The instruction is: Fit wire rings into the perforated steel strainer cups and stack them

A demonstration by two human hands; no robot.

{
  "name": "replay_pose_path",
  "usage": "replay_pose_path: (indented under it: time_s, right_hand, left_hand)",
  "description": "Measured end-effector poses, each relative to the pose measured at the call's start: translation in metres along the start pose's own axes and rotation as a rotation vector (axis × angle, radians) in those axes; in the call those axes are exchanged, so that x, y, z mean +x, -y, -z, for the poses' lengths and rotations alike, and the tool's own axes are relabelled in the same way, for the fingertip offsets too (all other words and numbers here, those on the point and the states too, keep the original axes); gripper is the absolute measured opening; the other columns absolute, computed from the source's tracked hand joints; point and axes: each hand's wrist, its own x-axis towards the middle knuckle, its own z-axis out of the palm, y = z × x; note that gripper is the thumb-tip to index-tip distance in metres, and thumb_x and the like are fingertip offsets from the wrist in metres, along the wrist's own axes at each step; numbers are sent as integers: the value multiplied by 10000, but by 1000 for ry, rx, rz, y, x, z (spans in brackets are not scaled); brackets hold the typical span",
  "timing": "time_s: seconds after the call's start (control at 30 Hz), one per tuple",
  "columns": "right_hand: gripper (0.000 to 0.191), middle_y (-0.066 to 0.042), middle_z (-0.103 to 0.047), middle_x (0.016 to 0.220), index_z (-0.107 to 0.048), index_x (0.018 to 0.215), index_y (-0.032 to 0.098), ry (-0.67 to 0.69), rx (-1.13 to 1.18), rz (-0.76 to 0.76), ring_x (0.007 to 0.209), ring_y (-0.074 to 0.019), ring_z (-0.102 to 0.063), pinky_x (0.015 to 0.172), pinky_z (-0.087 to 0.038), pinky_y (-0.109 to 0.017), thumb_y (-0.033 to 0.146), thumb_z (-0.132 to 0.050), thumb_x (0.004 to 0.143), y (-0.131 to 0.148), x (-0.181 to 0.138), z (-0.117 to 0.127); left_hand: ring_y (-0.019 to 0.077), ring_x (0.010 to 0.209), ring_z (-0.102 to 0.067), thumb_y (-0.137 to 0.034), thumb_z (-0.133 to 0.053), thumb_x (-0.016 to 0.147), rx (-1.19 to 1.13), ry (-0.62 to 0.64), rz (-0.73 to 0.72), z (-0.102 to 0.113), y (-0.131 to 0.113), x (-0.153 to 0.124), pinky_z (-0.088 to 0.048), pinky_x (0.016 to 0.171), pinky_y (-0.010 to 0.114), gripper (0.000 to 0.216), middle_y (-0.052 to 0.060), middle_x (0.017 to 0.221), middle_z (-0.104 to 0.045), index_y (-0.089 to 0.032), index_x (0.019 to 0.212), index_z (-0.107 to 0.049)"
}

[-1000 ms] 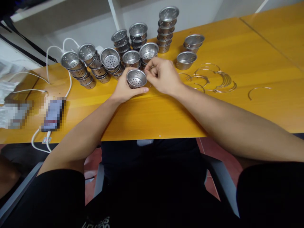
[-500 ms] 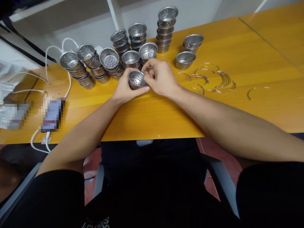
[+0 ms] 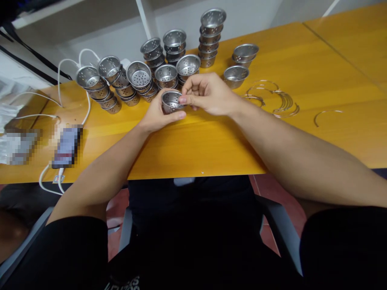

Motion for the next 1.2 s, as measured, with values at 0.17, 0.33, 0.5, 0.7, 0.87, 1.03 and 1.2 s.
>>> replay_pose_path:
  time_s: [0.17, 0.33, 0.5, 0.7, 0.87, 1.03, 1.2]
  right_hand:
    - [681, -22, -673, 734, -798, 902, 304, -67, 12, 17, 633, -211, -547, 581, -455, -402, 843, -1194, 777, -5, 1, -11]
    - [664, -31, -715, 784, -793, 887, 353, -113, -15, 4, 737, -277, -635, 587, -540, -440, 853, -1202, 731, -8, 1, -18]
    - [676, -28, -695, 765, -777, 872, 337, -114, -2, 8, 763, -282, -665, 631, -561, -451, 848, -1200, 740, -9, 2, -18]
    - [626, -30, -732, 807, -784, 926, 316, -99, 27, -5, 820, -256, -624, 711, -575, -429, 725, -1237, 789, -9, 0, -16]
    - [601, -37, -738, 828, -793, 921, 321, -94, 5, -5, 825, -279, -647, 698, -571, -441, 704, -1237, 790, -7, -1, -18]
    - [543, -69, -788, 958, -852, 1065, 316, -152, -110, 99, 860, -275, -675, 744, -588, -446, 775, -1111, 936, -8, -2, -11]
    - [366, -150, -837, 1200, -900, 1078, 342, -130, -387, 184, 1101, -365, -724, 1011, -669, -582, 704, -948, 1094, -7, -5, 3]
  left_hand:
    - [377, 1507, -770, -974, -918, 936, 12, 3, -15, -3, 3, -1, -601, 1403, 648, 1011, 147, 1499, -760, -244, 1571, -625]
    - [362, 1484, -765, -964, -923, 940, -6, -2, 11, -4, 4, -1, -584, 1404, 624, 991, 123, 1488, -748, -260, 1565, -614]
    - [384, 1533, -738, -977, -925, 928, -24, 9, 27, -5, 4, -1, -555, 1427, 638, 1020, 134, 1520, -742, -263, 1582, -605]
    - [393, 1565, -722, -964, -881, 981, 8, 6, -17, -4, 6, -1, -533, 1454, 671, 987, 142, 1518, -721, -257, 1607, -594]
    - [368, 1492, -775, -967, -883, 977, 7, 10, -33, -4, 6, -1, -591, 1408, 645, 984, 134, 1498, -742, -257, 1595, -598]
    - [375, 1550, -760, -1026, -889, 920, 6, -23, 6, -5, 12, 0, -579, 1424, 631, 1092, 132, 1568, -724, -279, 1636, -538]
    - [382, 1571, -755, -1068, -887, 875, 13, -48, 4, -2, 22, 2, -564, 1441, 624, 1163, 140, 1569, -727, -291, 1648, -497]
